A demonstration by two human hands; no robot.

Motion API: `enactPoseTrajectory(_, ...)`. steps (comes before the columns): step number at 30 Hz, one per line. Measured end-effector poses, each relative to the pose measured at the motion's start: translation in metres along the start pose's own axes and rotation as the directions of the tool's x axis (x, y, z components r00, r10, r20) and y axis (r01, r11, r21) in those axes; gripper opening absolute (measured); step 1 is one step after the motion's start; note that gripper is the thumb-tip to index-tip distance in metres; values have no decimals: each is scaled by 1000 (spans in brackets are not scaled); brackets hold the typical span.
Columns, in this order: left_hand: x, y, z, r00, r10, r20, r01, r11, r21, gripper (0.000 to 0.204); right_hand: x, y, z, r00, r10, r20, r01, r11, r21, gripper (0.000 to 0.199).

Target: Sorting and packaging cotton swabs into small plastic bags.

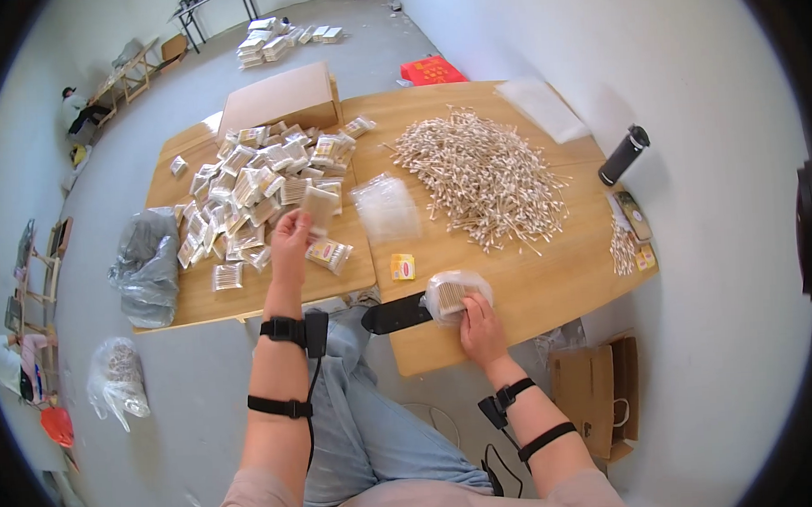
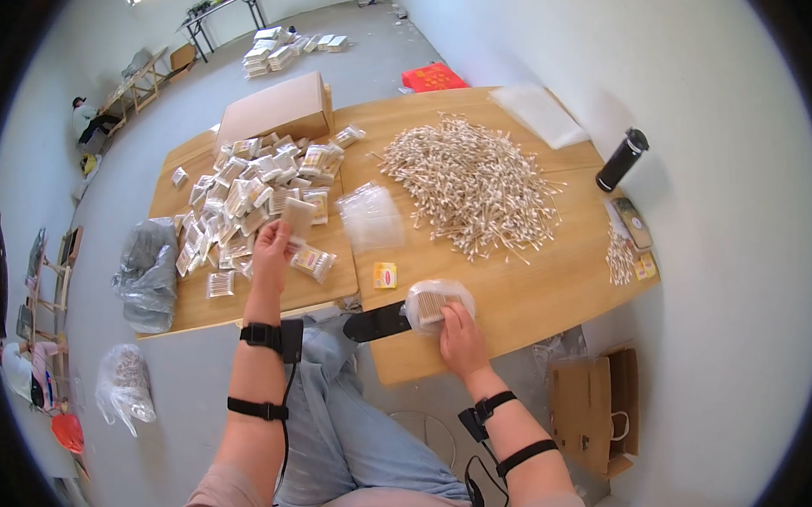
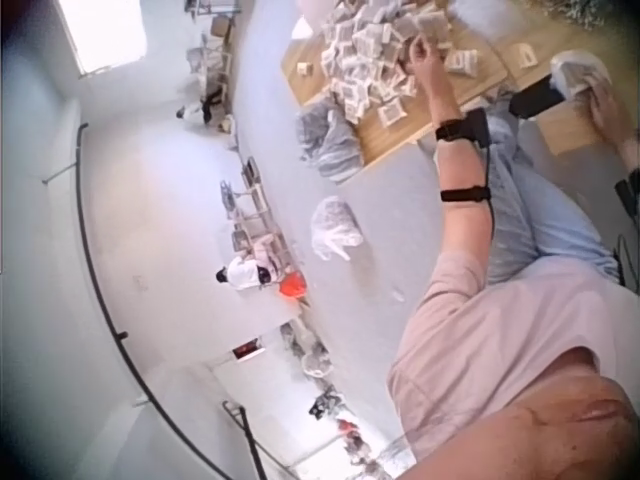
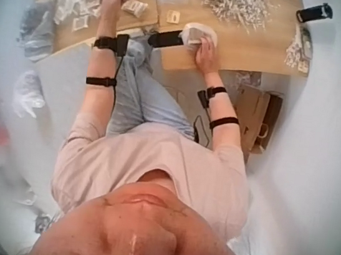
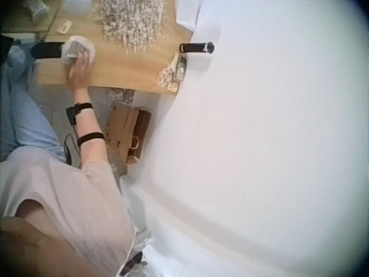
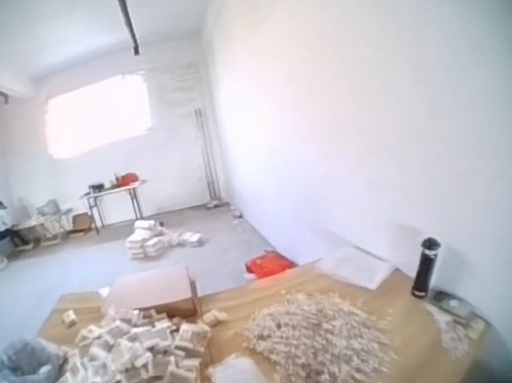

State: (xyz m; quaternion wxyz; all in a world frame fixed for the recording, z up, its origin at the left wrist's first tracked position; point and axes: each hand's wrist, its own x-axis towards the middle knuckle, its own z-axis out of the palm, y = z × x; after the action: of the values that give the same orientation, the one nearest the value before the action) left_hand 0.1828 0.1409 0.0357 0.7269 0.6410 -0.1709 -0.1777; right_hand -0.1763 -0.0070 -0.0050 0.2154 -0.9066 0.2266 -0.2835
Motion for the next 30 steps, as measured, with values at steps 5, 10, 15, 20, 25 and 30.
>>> enactPoseTrajectory(5, -80, 31, 83, 940, -217, 262, 260, 955, -142, 20, 5, 1, -4, 997, -43, -60, 46, 998, 44, 33)
enactPoseTrajectory(10, -120, 17, 118, 836, -339, 431, 365, 931, 25, 16, 11, -6, -18, 984, -96, -149, 100, 995, 19, 38)
enactPoseTrajectory(15, -158, 9, 142, 704, -455, 545, 347, 890, 294, 21, 13, -39, -66, 980, -132, -151, 149, 983, 108, 51)
enactPoseTrajectory(20, -173, -20, 160, 895, -138, 425, -25, 934, 356, 17, -11, -12, -72, 995, -95, -16, 96, 979, 182, 52)
enactPoseTrajectory(25, -181, -23, 162, 709, 265, 653, -686, 474, 553, 24, -3, 5, -70, 989, 125, -75, -103, 963, 249, 44)
enactPoseTrajectory(30, -190, -25, 161, 664, 119, 739, -739, 257, 623, 32, 7, 14, -44, 1000, -12, -21, 11, 1000, -26, 31)
